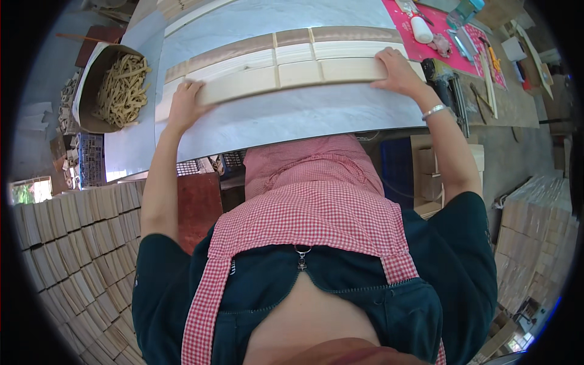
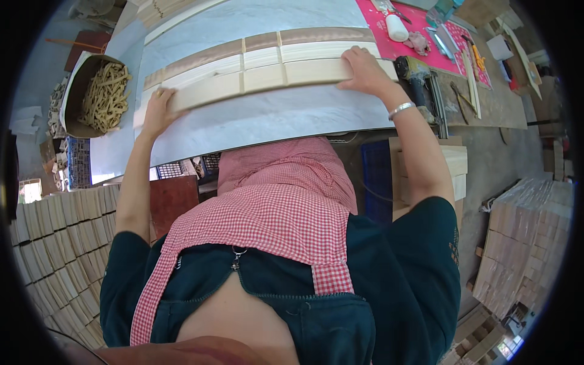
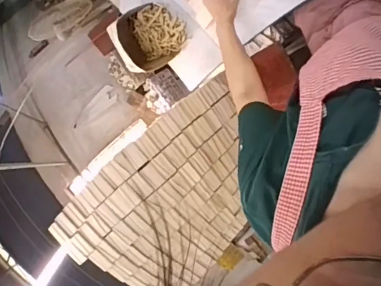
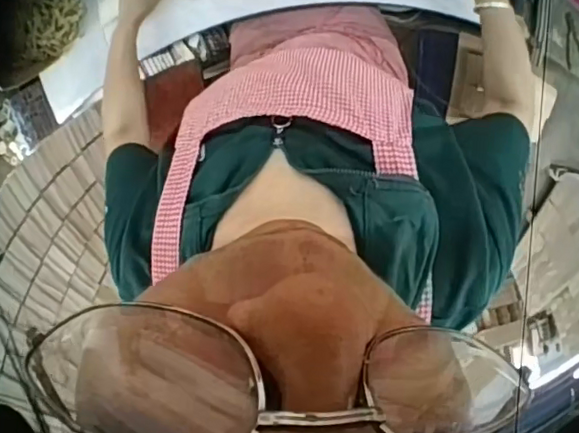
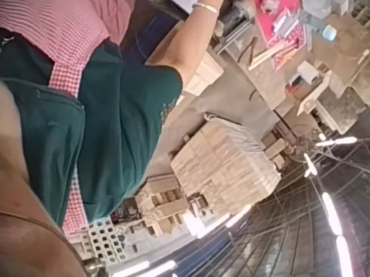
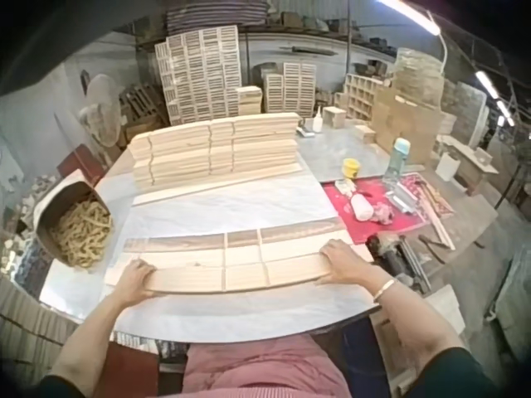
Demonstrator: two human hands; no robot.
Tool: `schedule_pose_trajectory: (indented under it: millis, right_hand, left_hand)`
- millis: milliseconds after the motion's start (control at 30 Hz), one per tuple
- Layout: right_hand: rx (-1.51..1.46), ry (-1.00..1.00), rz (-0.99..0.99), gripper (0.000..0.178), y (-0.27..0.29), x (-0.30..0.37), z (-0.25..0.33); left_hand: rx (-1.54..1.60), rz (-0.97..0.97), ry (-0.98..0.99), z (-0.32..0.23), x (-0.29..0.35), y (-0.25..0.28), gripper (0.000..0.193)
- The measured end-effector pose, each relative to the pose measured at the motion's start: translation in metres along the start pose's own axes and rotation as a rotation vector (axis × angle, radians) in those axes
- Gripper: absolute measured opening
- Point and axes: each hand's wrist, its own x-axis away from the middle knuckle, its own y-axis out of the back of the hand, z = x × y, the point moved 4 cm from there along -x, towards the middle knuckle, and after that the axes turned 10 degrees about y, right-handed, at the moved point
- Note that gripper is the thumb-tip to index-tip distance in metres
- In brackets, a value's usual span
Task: Assemble wooden boxes by applying glue to wooden slats and securing them with a staple gun.
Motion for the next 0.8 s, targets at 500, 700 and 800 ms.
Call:
schedule_pose_trajectory:
  millis: [500, 700, 800]
  right_hand:
    - [-0.052, -0.005, -0.287, 0.052, -0.019, 0.045, 0.025]
    - [-0.135, -0.08, -0.244, 0.045, -0.009, 0.09, 0.056]
    - [-0.054, 0.036, -0.33, 0.042, -0.018, 0.102, 0.06]
  left_hand:
    - [0.154, -0.117, 0.055, 0.002, 0.042, -0.02, 0.063]
    - [0.281, -0.123, 0.019, 0.006, 0.1, -0.014, 0.055]
    - [0.32, -0.147, 0.055, 0.014, 0.117, -0.025, 0.05]
